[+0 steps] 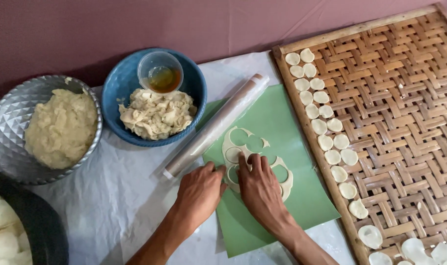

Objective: Rolling out dough with a rolling pin and cutting small circles to place on a woven tray.

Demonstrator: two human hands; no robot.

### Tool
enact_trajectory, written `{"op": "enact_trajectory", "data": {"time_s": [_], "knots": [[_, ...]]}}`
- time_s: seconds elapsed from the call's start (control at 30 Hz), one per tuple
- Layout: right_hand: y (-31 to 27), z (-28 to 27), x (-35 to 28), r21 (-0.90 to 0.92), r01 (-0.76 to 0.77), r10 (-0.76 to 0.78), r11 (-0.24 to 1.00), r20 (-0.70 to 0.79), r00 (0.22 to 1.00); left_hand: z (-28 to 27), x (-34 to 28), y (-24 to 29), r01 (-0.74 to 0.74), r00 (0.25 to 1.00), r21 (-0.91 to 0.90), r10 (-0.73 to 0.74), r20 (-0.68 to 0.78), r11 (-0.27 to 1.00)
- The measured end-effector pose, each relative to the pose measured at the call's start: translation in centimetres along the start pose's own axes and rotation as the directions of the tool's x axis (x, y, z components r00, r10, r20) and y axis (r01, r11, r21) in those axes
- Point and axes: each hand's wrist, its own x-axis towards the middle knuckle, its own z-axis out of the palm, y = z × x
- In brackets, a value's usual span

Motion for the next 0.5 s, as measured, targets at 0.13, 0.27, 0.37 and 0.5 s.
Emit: {"op": "enact_trajectory", "data": {"time_s": [0.13, 0.27, 0.37, 0.5], "knots": [[0.5, -0.4, 0.6, 0.162, -0.061, 0.058, 0.985, 0.022, 0.998, 0.4, 0.1, -0.3, -0.013, 0.998, -0.017, 0.012, -0.057, 1.000], [2.2, -0.4, 1.4, 0.197, -0.117, 0.123, 0.973, -0.015, 0.992, 0.0, 0.3, -0.3, -0.050, 0.994, -0.025, 0.047, -0.103, 0.998], [2.7, -0.3, 2.1, 0.121, -0.056, 0.056, 0.991, -0.002, 0.998, 0.0, 0.6, -0.2, -0.060, 0.993, -0.019, 0.058, -0.101, 0.998], [2.7, 0.5, 2.4, 0.106, 0.027, -0.025, 0.994, -0.024, 0.999, 0.7, 0.9, -0.4, -0.074, 0.993, 0.007, 0.074, -0.093, 0.997]]}}
